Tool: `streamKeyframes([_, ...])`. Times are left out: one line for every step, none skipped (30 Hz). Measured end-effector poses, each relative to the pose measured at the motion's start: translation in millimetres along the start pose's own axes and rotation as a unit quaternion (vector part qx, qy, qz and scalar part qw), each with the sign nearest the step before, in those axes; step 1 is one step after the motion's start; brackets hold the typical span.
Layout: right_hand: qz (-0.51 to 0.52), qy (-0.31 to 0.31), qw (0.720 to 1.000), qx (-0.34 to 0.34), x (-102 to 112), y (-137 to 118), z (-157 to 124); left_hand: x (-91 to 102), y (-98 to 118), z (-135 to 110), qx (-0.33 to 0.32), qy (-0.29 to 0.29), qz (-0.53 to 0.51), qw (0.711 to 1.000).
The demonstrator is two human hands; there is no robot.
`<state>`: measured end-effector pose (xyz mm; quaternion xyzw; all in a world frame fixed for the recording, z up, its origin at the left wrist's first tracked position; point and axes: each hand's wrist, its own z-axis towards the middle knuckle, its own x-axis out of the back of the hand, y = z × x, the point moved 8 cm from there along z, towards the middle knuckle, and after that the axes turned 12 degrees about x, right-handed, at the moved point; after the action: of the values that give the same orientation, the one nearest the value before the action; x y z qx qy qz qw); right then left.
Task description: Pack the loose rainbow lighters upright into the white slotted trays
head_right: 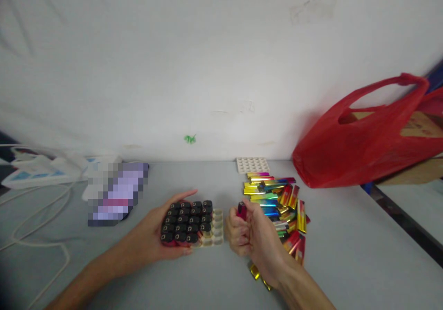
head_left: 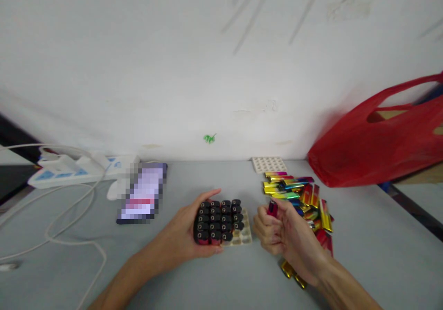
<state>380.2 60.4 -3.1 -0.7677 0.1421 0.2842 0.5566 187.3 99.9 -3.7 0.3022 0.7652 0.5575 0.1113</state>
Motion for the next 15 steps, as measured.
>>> streamKeyframes([0.009, 0.001, 1.000, -0.001, -0.7, 0.0, -0.4, -0.2, 0.1, 0.1, 0.001, -0.002, -0.002, 1.000])
streamKeyframes([0.018, 0.002, 1.000, -0.001, -1.2, 0.0, -0.6, -0.2, 0.2, 0.2, 0.002, -0.002, -0.004, 1.000])
streamKeyframes([0.025, 0.001, 1.000, -0.002, -1.6, 0.4, -0.6, 0.0, 0.1, 0.3, 0.003, -0.002, -0.004, 1.000])
streamKeyframes([0.030, -0.001, 1.000, -0.004, -1.7, 1.0, -0.5, 0.2, 0.0, 0.3, 0.003, -0.001, -0.003, 1.000])
streamKeyframes([0.035, -0.002, 0.999, -0.006, -1.6, 1.8, -0.3, 0.4, -0.2, 0.4, 0.003, 0.000, 0.000, 1.000])
streamKeyframes([0.039, -0.003, 0.999, -0.010, -1.3, 2.7, -0.1, 0.5, -0.2, 0.3, 0.000, 0.000, 0.003, 1.000])
streamKeyframes([0.041, -0.004, 0.999, -0.015, -0.8, 3.8, 0.1, 0.6, -0.2, 0.2, -0.002, -0.001, 0.006, 1.000])
streamKeyframes([0.045, -0.003, 0.999, -0.018, -0.1, 4.5, 0.3, 0.7, -0.3, 0.1, -0.005, -0.001, 0.009, 1.000])
streamKeyframes([0.049, -0.004, 0.999, -0.021, 0.3, 5.1, 0.5, 0.9, -0.5, 0.1, -0.005, 0.000, 0.012, 1.000])
streamKeyframes([0.052, -0.005, 0.998, -0.021, 0.5, 5.1, 0.8, 1.2, -0.8, 0.1, -0.004, 0.002, 0.015, 1.000])
streamKeyframes([0.055, -0.008, 0.998, -0.020, 0.3, 4.8, 1.0, 1.5, -1.1, 0.2, -0.002, 0.004, 0.016, 1.000])
streamKeyframes([0.057, -0.012, 0.998, -0.018, -0.1, 4.2, 1.3, 1.5, -1.3, 0.3, -0.001, 0.005, 0.014, 1.000])
streamKeyframes([0.059, -0.017, 0.998, -0.016, -0.8, 3.5, 1.5, 1.3, -1.5, 0.5, 0.001, 0.005, 0.013, 1.000])
streamKeyframes([0.061, -0.021, 0.998, -0.014, -1.4, 2.8, 1.6, 1.0, -1.5, 0.7, 0.002, 0.004, 0.010, 1.000])
streamKeyframes([0.062, -0.025, 0.998, -0.014, -2.1, 2.3, 1.8, 0.7, -1.3, 0.8, 0.002, 0.003, 0.006, 1.000])
